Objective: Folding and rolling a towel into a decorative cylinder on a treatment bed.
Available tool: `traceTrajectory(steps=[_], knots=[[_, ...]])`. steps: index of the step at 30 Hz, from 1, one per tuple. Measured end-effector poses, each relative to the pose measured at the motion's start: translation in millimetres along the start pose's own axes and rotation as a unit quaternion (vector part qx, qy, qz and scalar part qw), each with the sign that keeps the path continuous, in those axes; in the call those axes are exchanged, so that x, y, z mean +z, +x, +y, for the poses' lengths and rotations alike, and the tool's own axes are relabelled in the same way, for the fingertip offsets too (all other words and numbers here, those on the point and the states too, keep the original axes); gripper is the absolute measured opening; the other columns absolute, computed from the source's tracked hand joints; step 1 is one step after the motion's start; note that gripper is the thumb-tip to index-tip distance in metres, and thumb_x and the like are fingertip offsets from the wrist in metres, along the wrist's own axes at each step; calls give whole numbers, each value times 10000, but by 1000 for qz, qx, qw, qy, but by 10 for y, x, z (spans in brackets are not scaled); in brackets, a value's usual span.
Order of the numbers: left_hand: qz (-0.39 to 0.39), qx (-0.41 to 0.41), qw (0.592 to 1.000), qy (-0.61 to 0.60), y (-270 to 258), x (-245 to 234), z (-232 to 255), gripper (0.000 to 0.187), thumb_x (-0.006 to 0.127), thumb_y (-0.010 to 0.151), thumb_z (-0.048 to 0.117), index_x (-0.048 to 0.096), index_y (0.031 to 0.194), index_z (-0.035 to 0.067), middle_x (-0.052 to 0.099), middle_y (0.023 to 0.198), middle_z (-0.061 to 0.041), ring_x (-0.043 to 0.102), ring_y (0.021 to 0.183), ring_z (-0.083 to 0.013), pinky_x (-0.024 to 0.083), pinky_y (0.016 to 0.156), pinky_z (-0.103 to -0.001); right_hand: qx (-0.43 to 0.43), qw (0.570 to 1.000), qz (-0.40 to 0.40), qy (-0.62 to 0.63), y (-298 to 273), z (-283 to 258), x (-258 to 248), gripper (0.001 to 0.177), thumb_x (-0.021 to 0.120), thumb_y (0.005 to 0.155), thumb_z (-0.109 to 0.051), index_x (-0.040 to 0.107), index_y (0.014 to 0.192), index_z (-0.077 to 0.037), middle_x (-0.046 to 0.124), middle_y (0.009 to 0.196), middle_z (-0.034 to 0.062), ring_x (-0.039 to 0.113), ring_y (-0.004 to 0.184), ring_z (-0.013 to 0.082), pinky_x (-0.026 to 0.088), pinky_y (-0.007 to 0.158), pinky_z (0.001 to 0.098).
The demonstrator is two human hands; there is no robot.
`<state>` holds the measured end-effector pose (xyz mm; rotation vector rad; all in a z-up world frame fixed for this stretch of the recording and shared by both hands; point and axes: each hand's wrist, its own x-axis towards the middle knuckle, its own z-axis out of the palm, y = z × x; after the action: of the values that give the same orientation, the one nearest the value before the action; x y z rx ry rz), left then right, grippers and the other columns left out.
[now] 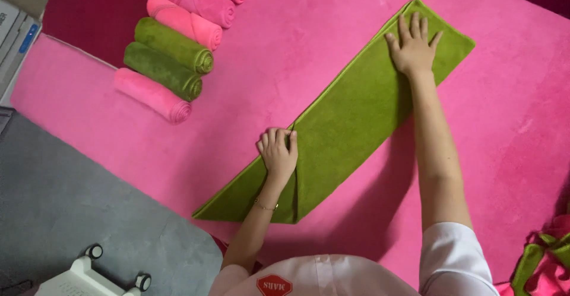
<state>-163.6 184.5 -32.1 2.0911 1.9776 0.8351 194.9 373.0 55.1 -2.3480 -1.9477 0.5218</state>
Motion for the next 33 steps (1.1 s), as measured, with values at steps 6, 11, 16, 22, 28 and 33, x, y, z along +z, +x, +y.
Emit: traceTrajectory(steps=[6,11,16,22,28,33], knots=[[26,2,999,-36,-3,-6,17,270,575,1049,384,663,898,178,625,960,24,534,949,-226,354,873,-400,-26,997,67,-2,-778,-443,489,664,338,1113,-488,230,1688,-173,116,1744,175,63,1577,476,4,1164,806],[57,16,998,-2,-25,47,-24,250,638,1013,439,595,919,211,539,902,1,551,857,-266,402,767,-434,-324,942,35,-77,-2205,-1064,1323,883,395,934,-798,283,1678,-334,241,1758,106,194,1606,422,92,1174,832],[68,11,998,-1,-35,144,-64,250,635,1005,447,592,907,221,546,899,1,564,864,-270,421,779,-438,-320,936,-17,-146,-3278,-1259,1703,901,150,988,-805,152,1701,-256,141,1768,39,82,1626,314,-87,1210,756],[76,10,997,-1,-39,172,-59,256,639,994,449,601,904,213,554,900,-4,563,869,-279,420,780,-451,-380,921,-34,-83,-4345,-1376,2264,925,288,1002,-752,220,1680,-126,193,1747,173,143,1614,358,17,1245,705],[79,-5,996,-31,-28,273,-129,246,666,976,466,607,995,228,575,939,-12,587,913,-291,442,812,-458,-421,902,-12,97,-4829,-1523,2318,754,555,993,-585,442,1595,-145,328,1686,243,328,1548,396,105,1258,646],[56,27,993,-96,-56,118,-238,195,714,972,408,649,1032,234,605,958,3,606,948,-286,456,827,-454,-478,808,101,328,-4444,-1578,1800,249,639,1056,-318,818,992,-157,803,1022,112,770,1030,303,462,1074,619]])
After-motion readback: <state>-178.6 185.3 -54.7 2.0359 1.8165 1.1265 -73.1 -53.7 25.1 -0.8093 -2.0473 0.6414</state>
